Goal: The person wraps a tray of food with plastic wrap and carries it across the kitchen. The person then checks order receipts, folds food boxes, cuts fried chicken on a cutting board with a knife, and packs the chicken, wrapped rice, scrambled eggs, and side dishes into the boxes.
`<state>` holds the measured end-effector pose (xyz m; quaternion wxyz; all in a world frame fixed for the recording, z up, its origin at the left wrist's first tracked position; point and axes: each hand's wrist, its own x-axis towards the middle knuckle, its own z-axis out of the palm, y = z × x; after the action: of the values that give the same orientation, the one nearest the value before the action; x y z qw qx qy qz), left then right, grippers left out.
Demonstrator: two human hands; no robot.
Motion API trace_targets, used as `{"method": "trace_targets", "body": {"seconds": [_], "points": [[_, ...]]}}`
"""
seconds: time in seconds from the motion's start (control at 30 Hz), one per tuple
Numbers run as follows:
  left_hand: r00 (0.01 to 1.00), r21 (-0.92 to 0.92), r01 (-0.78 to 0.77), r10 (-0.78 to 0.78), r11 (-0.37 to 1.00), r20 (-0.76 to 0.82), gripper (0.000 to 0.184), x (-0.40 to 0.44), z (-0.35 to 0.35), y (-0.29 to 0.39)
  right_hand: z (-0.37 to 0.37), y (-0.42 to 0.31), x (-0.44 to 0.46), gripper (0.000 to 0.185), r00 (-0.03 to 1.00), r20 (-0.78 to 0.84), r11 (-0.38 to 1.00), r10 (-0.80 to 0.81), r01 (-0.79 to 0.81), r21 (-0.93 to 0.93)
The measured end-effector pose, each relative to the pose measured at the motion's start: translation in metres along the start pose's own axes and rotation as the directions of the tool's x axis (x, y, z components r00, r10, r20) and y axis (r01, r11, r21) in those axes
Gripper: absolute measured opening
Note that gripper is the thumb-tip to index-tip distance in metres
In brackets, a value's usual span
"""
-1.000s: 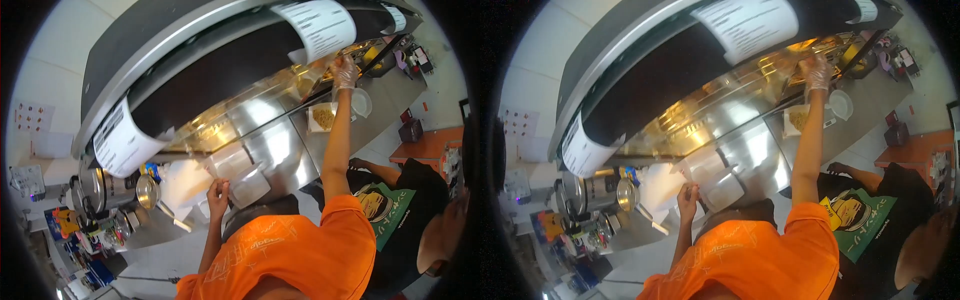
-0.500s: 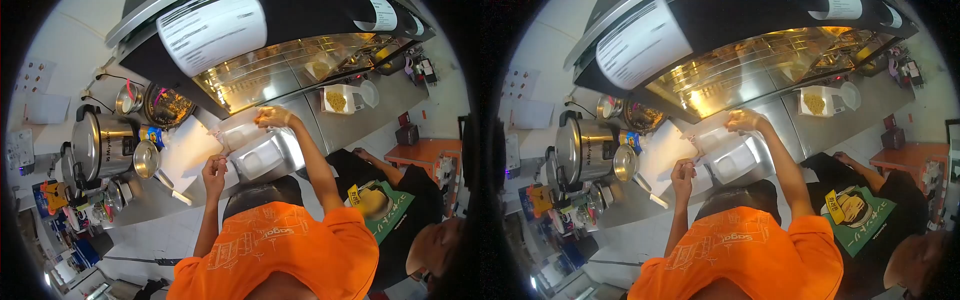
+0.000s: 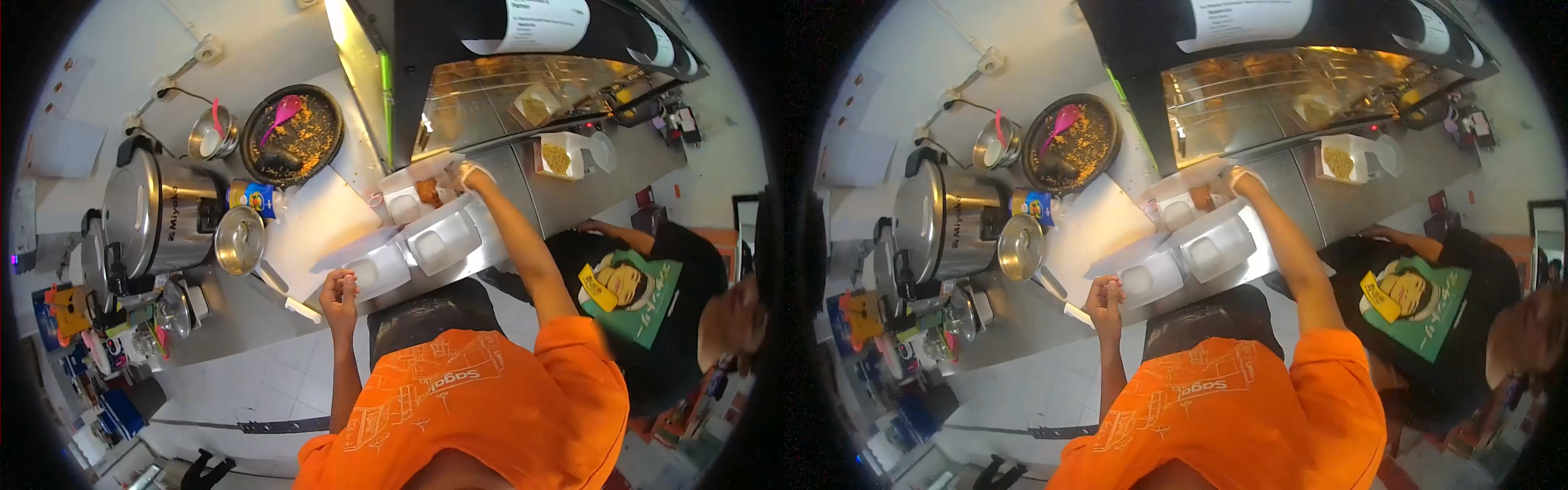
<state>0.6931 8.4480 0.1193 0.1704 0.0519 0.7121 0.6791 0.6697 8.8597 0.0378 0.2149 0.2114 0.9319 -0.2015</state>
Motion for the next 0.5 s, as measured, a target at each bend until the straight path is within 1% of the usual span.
{"method": "trace_targets", "body": {"seconds": [0.07, 0.1, 0.13, 0.17, 0.2, 0.23, 0.27, 0.3, 0.33, 0.37, 0.4, 0.43, 0.47, 0.5], "points": [[0.998, 0.046, -0.029, 0.026, 0.999, 0.064, 0.014, 0.006, -0.002, -0.003, 0.018, 0.007, 0.026, 0.042, 0.996, 0.089, 0.996, -0.003, 0.011, -0.087], [0.995, 0.038, -0.031, 0.027, 0.999, 0.096, 0.014, 0.009, -0.002, 0.000, 0.040, 0.038, 0.041, 0.036, 0.997, 0.073, 0.999, -0.040, 0.040, 0.003], [0.996, 0.058, -0.045, 0.040, 0.997, 0.084, 0.014, 0.010, -0.003, 0.006, 0.031, 0.037, 0.025, 0.036, 0.998, 0.059, 1.000, -0.005, 0.004, 0.008], [0.996, 0.079, -0.060, 0.054, 0.995, 0.074, 0.013, 0.012, -0.003, 0.009, 0.015, 0.022, 0.005, 0.038, 0.998, 0.018, 0.996, 0.060, -0.061, 0.064], [0.993, 0.073, -0.066, 0.058, 0.995, 0.107, 0.013, 0.013, -0.004, 0.009, 0.003, 0.016, -0.010, 0.040, 0.993, -0.019, 0.985, 0.121, -0.117, 0.123], [0.996, 0.081, -0.070, 0.065, 0.994, 0.064, 0.013, 0.014, -0.007, 0.009, 0.010, 0.030, -0.007, 0.041, 0.977, 0.047, 0.973, 0.210, -0.213, 0.085], [0.997, 0.089, -0.078, 0.076, 0.993, 0.015, 0.012, 0.015, -0.011, 0.009, 0.014, 0.041, -0.013, 0.041, 0.974, 0.034, 0.969, 0.226, -0.228, 0.095], [0.997, 0.052, -0.074, 0.074, 0.996, 0.002, 0.012, 0.017, -0.014, 0.005, 0.018, 0.052, -0.024, 0.042, 0.964, -0.049, 0.955, 0.263, -0.253, 0.155], [0.997, 0.053, -0.079, 0.079, 0.995, 0.014, 0.012, 0.017, -0.014, 0.006, 0.021, 0.065, -0.031, 0.042, 0.945, -0.126, 0.939, 0.300, -0.270, 0.215], [0.996, 0.031, -0.088, 0.088, 0.996, -0.005, 0.013, 0.017, -0.013, 0.005, 0.026, 0.082, -0.029, 0.044, 0.929, -0.071, 0.920, 0.363, -0.345, 0.187], [0.995, 0.010, -0.094, 0.094, 0.996, -0.027, 0.014, 0.018, -0.010, 0.005, 0.037, 0.102, -0.027, 0.044, 0.927, -0.081, 0.918, 0.368, -0.347, 0.192], [0.995, 0.046, -0.092, 0.093, 0.995, -0.029, 0.015, 0.018, -0.008, 0.007, 0.051, 0.125, -0.029, 0.045, 0.904, -0.159, 0.910, 0.396, -0.363, 0.202], [0.995, 0.043, -0.097, 0.098, 0.994, -0.022, 0.015, 0.021, -0.002, 0.007, 0.057, 0.145, -0.035, 0.045, 0.875, -0.236, 0.901, 0.423, -0.378, 0.213], [0.995, 0.051, -0.098, 0.099, 0.994, -0.027, 0.015, 0.022, 0.003, 0.006, 0.057, 0.157, -0.048, 0.045, 0.872, -0.239, 0.899, 0.426, -0.380, 0.217]]}}
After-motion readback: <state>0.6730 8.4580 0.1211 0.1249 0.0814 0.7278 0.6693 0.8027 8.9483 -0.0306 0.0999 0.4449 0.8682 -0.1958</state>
